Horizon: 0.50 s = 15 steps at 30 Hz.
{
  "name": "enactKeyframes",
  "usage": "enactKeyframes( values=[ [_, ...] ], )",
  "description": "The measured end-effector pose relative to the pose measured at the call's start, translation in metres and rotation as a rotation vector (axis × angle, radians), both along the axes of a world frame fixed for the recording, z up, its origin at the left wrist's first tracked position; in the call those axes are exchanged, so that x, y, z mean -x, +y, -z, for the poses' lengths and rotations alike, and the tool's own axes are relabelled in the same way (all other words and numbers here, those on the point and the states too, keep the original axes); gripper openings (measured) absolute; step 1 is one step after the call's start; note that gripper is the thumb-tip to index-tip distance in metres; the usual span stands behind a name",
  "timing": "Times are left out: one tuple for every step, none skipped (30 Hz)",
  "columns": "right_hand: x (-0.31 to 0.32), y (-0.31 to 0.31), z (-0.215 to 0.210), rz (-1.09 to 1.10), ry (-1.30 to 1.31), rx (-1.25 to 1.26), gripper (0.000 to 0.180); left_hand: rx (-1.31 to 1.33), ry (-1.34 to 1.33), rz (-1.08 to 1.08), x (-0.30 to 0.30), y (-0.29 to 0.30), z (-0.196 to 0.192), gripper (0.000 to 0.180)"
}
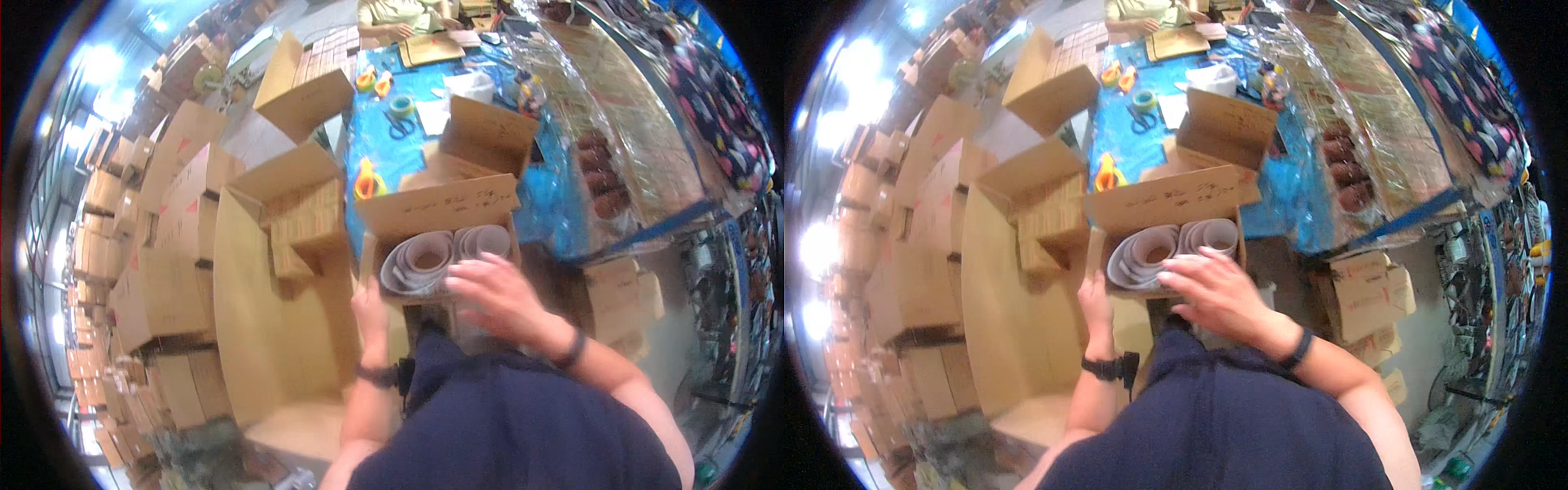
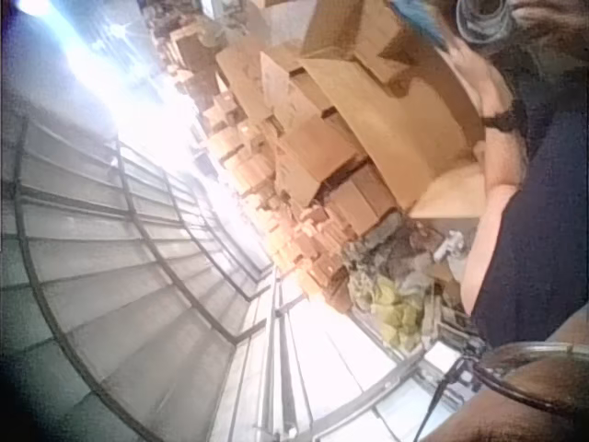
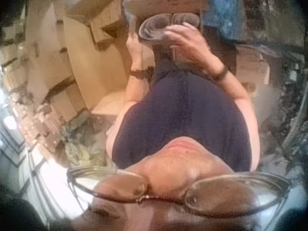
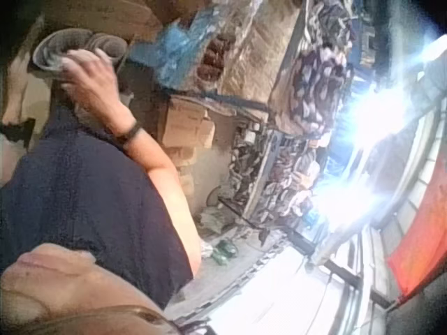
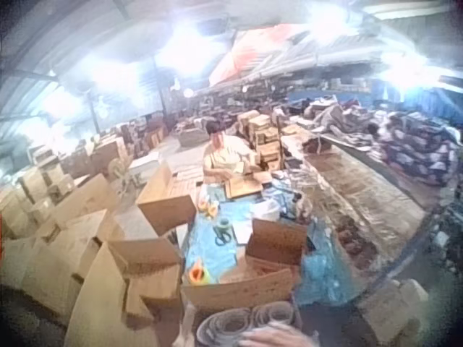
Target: Packing finished shoes into individual boxes and then into shipping crates.
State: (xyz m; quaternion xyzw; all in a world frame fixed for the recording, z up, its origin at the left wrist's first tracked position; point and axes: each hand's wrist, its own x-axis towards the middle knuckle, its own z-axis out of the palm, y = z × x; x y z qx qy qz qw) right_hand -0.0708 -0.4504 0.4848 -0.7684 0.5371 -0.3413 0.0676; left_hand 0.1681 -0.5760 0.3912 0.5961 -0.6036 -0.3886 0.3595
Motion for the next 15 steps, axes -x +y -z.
enactKeyframes(
  values=[
    [0.008,-0.015,-0.008,0.105,-0.014,0.001,0.059,0.049,0.075,-0.051,-0.019,-0.032,0.008,0.040],
    [0.016,-0.029,-0.013,0.207,-0.032,-0.007,0.053,0.086,0.147,-0.105,-0.035,-0.066,0.012,0.042],
    [0.020,-0.042,-0.021,0.327,-0.042,-0.043,0.047,0.074,0.142,-0.089,-0.050,-0.097,0.009,0.042],
    [0.025,-0.049,-0.029,0.459,-0.046,-0.088,0.041,0.040,0.118,-0.148,-0.060,-0.123,0.001,0.044],
    [0.026,-0.054,-0.030,0.534,-0.046,-0.145,0.038,0.006,0.090,-0.214,-0.073,-0.144,-0.005,0.047],
    [0.026,-0.056,-0.032,0.608,-0.047,-0.202,0.036,-0.016,0.084,-0.195,-0.087,-0.165,-0.003,0.047],
    [0.023,-0.053,-0.033,0.640,-0.012,-0.253,0.034,-0.052,0.095,-0.254,-0.100,-0.186,-0.003,0.034],
    [0.023,-0.051,-0.027,0.667,0.021,-0.295,0.033,-0.080,0.107,-0.316,-0.108,-0.208,-0.002,0.022],
    [0.022,-0.046,-0.019,0.706,0.096,-0.341,0.030,-0.108,0.019,-0.271,-0.112,-0.227,0.000,0.020],
    [0.024,-0.033,-0.006,0.758,0.088,-0.412,0.027,-0.114,0.023,-0.250,-0.106,-0.240,0.004,0.020],
    [0.028,-0.016,0.007,0.810,0.077,-0.480,0.025,-0.084,0.272,-0.271,-0.095,-0.251,0.007,0.026],
    [0.030,0.005,0.020,0.876,0.104,-0.535,0.022,-0.056,0.522,-0.290,-0.084,-0.264,0.011,0.035],
    [0.030,0.027,0.030,0.933,0.127,-0.591,0.020,-0.060,0.521,-0.274,-0.080,-0.276,0.016,0.035],
    [0.029,0.050,0.041,1.015,0.101,-0.650,0.018,-0.151,0.508,-0.276,-0.079,-0.287,0.023,0.047],
    [0.026,0.076,0.051,1.089,0.085,-0.692,0.015,-0.249,0.498,-0.276,-0.074,-0.297,0.027,0.062]
  ],
)
